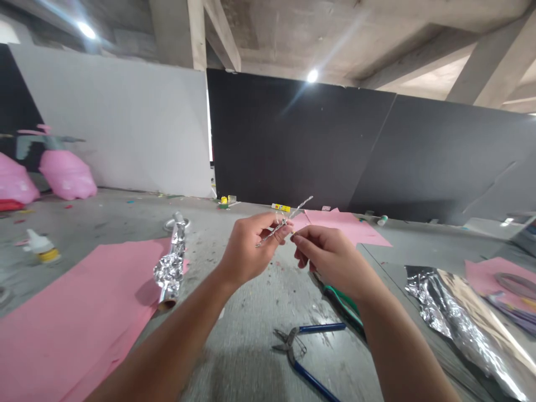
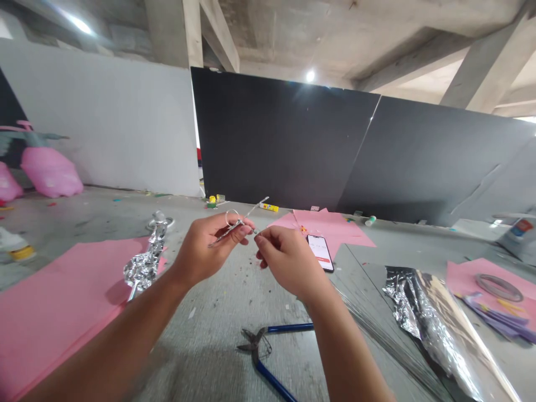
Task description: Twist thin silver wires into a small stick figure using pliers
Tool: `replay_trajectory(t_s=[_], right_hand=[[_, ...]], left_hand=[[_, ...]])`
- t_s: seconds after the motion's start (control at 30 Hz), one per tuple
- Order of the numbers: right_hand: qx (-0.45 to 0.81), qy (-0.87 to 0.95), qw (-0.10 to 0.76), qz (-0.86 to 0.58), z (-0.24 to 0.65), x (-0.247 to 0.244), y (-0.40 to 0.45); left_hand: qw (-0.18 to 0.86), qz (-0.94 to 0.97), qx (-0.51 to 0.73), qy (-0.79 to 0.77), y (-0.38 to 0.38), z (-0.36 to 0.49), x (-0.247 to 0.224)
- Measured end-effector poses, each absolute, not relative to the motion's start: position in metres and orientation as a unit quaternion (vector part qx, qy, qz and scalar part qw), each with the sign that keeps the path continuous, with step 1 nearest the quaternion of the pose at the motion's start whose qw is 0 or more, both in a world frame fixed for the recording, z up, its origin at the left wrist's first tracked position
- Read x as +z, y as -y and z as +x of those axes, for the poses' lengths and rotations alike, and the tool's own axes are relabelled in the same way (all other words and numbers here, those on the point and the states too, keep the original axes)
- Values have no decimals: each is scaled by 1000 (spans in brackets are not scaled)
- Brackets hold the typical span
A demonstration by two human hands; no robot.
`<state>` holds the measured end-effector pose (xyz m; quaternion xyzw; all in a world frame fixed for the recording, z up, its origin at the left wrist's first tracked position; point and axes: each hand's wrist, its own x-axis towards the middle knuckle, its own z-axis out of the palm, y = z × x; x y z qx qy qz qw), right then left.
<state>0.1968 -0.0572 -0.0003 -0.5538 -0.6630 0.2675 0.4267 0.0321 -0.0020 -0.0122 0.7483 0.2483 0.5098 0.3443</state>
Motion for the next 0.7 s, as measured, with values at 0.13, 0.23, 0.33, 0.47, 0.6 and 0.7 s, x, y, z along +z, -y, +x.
replay_trajectory(t_s=[0.13,0.23,0.33,0.47,0.6,0.7], right_hand=[[369,596,533,-473,192,1,57],[492,538,558,-397,188,1,59],[564,469,580,-355,182,-2,59],[592,413,606,-334,175,-7,56],[604,384,622,-318,172,-9,54],[625,369,613,-313,171,-9,54]], left_hand=[[462,629,598,-184,2,41,-17],[573,516,627,-108,4,50,-20],[624,469,621,-64,4,55,-22],[599,512,614,-36,2,54,-26],[412,607,671,-110,3,50,-27],[335,618,695,-154,6,50,-27]])
